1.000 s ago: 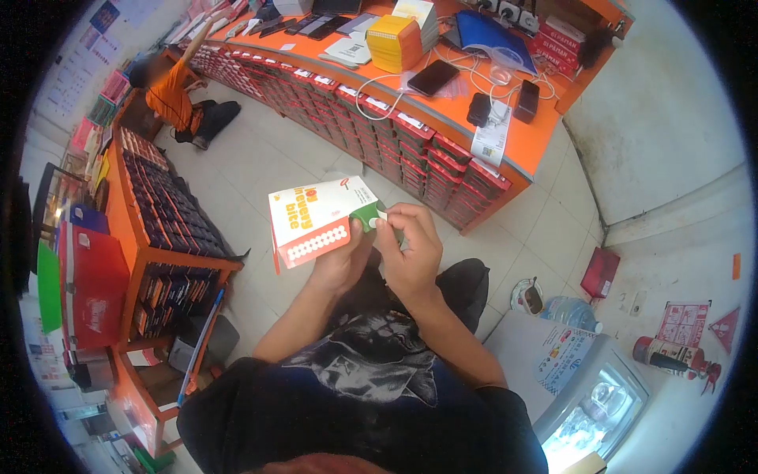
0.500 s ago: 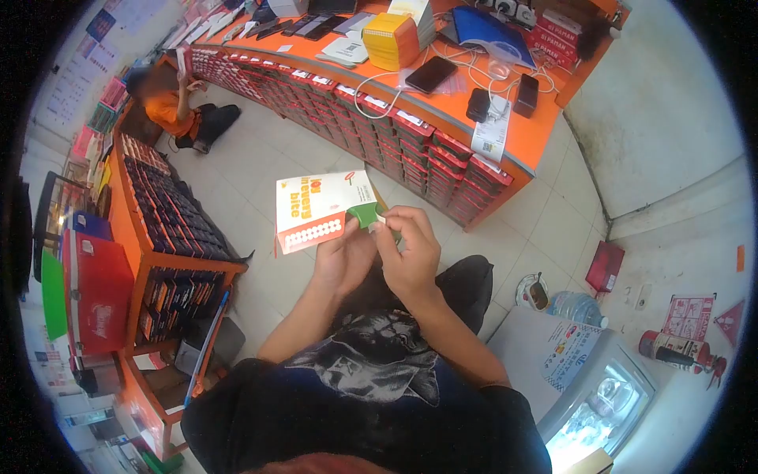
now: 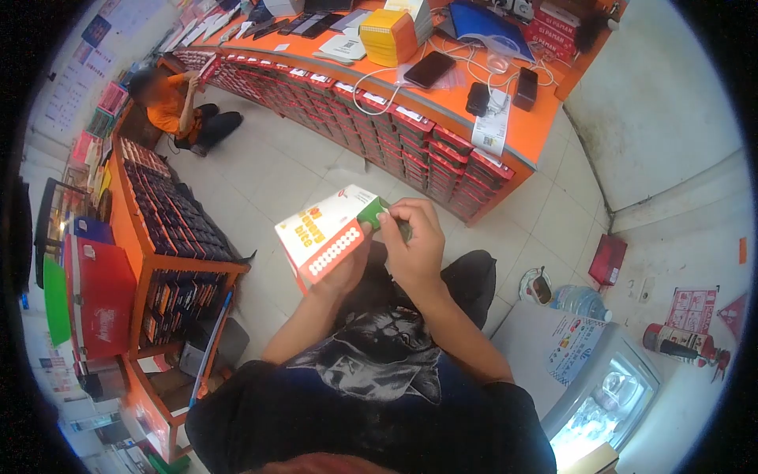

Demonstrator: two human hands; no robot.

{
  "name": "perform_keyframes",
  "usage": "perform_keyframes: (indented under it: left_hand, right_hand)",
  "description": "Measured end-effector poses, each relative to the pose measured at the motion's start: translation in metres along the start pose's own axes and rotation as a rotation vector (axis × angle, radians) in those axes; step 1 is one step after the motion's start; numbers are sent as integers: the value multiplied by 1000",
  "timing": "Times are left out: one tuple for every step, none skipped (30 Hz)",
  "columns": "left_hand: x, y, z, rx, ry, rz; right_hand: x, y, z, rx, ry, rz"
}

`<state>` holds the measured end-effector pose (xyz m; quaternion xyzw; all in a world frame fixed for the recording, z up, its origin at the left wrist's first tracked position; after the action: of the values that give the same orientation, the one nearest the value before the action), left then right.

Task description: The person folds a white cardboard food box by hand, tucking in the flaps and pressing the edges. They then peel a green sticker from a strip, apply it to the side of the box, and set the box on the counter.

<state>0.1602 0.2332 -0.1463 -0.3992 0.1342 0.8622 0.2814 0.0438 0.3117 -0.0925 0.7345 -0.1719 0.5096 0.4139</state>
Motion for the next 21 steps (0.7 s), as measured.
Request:
perform_keyframes:
  left_hand:
    - [-6, -4, 2, 21, 283, 170]
    - [-12, -7, 4, 45, 566, 342]
    - [-14, -9, 4, 54, 721, 418]
    - [-15, -10, 4, 74, 726, 355]
    - [-15, -10, 2, 86, 756, 316]
    - [-15, -10, 0, 98, 761, 269]
    - [-14, -9, -1, 102, 763, 236]
    - [-12, -10, -2, 106, 762, 203]
    - [-10, -8, -4, 111, 766, 174]
    - [-10, -8, -6, 113, 774, 148]
    - [-9, -7, -8, 115, 776, 119]
    - [-8, -7, -9, 111, 770, 83]
    - [-6, -6, -10, 100, 693, 39]
    - [-4, -6, -12, 85, 594, -4]
    - [2, -4, -10, 44, 339, -54]
    - [1, -4, -10, 45, 341, -55]
    - [-1, -4, -8, 70, 307, -42]
    - [-4, -4, -5, 96, 272, -28]
    - [-5, -3, -1, 99, 274, -30]
    - [-6, -3, 5, 103, 113, -46]
    - [-7, -3, 8, 105, -47, -62]
  right_hand:
    - [0, -1, 1, 9, 0, 42]
    - [-2, -1, 1, 5, -2, 42]
    - [-7, -2, 2, 33, -28, 67]
    - [-10, -3, 2, 62, -54, 92]
    - [-12, -2, -1, 60, -55, 95]
    - [-15, 0, -2, 96, -32, 153]
    - [-18, 0, -3, 132, -8, 213]
    - [-18, 1, -5, 129, -8, 215]
    - [-17, 1, -5, 163, -35, 193]
    - [-16, 2, -5, 197, -63, 171]
    - [-19, 1, -4, 192, -63, 173]
    - [-25, -1, -2, 215, 59, 263]
    - [-28, -3, 0, 238, 183, 353]
    - [-28, -2, -1, 233, 184, 354]
    - [-26, -1, -2, 236, 171, 338]
    - [-25, 0, -2, 241, 157, 322]
    - [-27, -1, -2, 238, 159, 324]
    - [-29, -3, 0, 232, 175, 337]
    - [-31, -3, 0, 225, 190, 348]
    - [-30, -4, 1, 222, 191, 348]
    - [-29, -5, 1, 211, 174, 357]
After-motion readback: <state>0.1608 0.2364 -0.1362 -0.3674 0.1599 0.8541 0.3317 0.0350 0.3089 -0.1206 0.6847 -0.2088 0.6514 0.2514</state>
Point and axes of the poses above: each hand's wrist, its own y-axis towards the middle knuckle, its own z-axis out of the palm, x = y × z, the point moved 3 cm from there along y, towards the middle knuckle, and after that the axes turned 1 degree about z, right-handed, at the moved point
